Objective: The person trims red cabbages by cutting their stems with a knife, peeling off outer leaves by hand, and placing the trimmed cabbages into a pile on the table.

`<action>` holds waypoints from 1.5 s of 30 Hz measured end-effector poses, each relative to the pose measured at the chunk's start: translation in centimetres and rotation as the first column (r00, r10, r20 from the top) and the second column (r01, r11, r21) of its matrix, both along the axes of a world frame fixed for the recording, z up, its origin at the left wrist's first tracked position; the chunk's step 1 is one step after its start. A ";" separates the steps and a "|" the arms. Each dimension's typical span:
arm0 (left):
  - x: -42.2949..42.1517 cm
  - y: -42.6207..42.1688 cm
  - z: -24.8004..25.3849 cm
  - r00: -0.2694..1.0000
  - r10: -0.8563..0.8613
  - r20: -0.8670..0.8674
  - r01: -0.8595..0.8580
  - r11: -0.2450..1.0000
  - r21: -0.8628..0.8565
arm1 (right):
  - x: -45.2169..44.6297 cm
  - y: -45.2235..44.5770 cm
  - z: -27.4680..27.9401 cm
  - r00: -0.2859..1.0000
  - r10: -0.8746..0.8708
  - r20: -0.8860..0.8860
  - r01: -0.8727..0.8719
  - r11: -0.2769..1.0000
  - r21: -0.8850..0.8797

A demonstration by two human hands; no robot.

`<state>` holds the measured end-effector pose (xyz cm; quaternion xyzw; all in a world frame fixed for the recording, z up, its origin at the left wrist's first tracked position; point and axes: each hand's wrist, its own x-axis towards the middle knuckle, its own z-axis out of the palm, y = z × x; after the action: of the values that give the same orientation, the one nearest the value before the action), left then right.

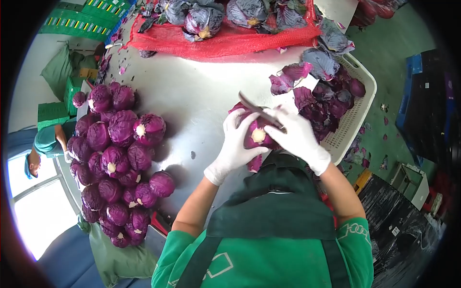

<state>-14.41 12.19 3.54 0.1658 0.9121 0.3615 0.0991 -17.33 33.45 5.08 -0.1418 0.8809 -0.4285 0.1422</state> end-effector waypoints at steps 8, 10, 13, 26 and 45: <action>1.5 0.8 -2.2 0.982 0.178 0.066 -0.187 0.965 0.185 | 2.9 0.4 -2.5 0.993 -0.113 -0.028 0.113 0.993 -0.019; 1.3 0.6 -2.3 0.980 0.181 0.088 -0.195 0.960 0.202 | 4.0 0.0 -2.4 0.991 -0.090 -0.104 0.090 0.996 -0.006; 1.1 0.8 -2.1 0.973 0.185 0.138 -0.212 0.952 0.220 | 4.6 -0.6 -2.2 0.991 -0.017 -0.135 0.031 0.994 0.104; 0.9 0.6 -2.3 0.966 0.201 0.164 -0.231 0.954 0.190 | 3.3 -1.6 -2.7 0.975 -0.077 -0.208 0.096 0.992 0.086; 2.6 -1.4 -2.4 0.959 0.192 0.210 -0.238 0.945 0.225 | -0.2 0.3 -2.9 0.949 -0.293 -0.114 0.284 0.954 -0.094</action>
<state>-11.80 10.74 1.13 0.0416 0.8593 0.4950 0.1221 -17.57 33.70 2.14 -0.0437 0.8825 -0.4680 0.0164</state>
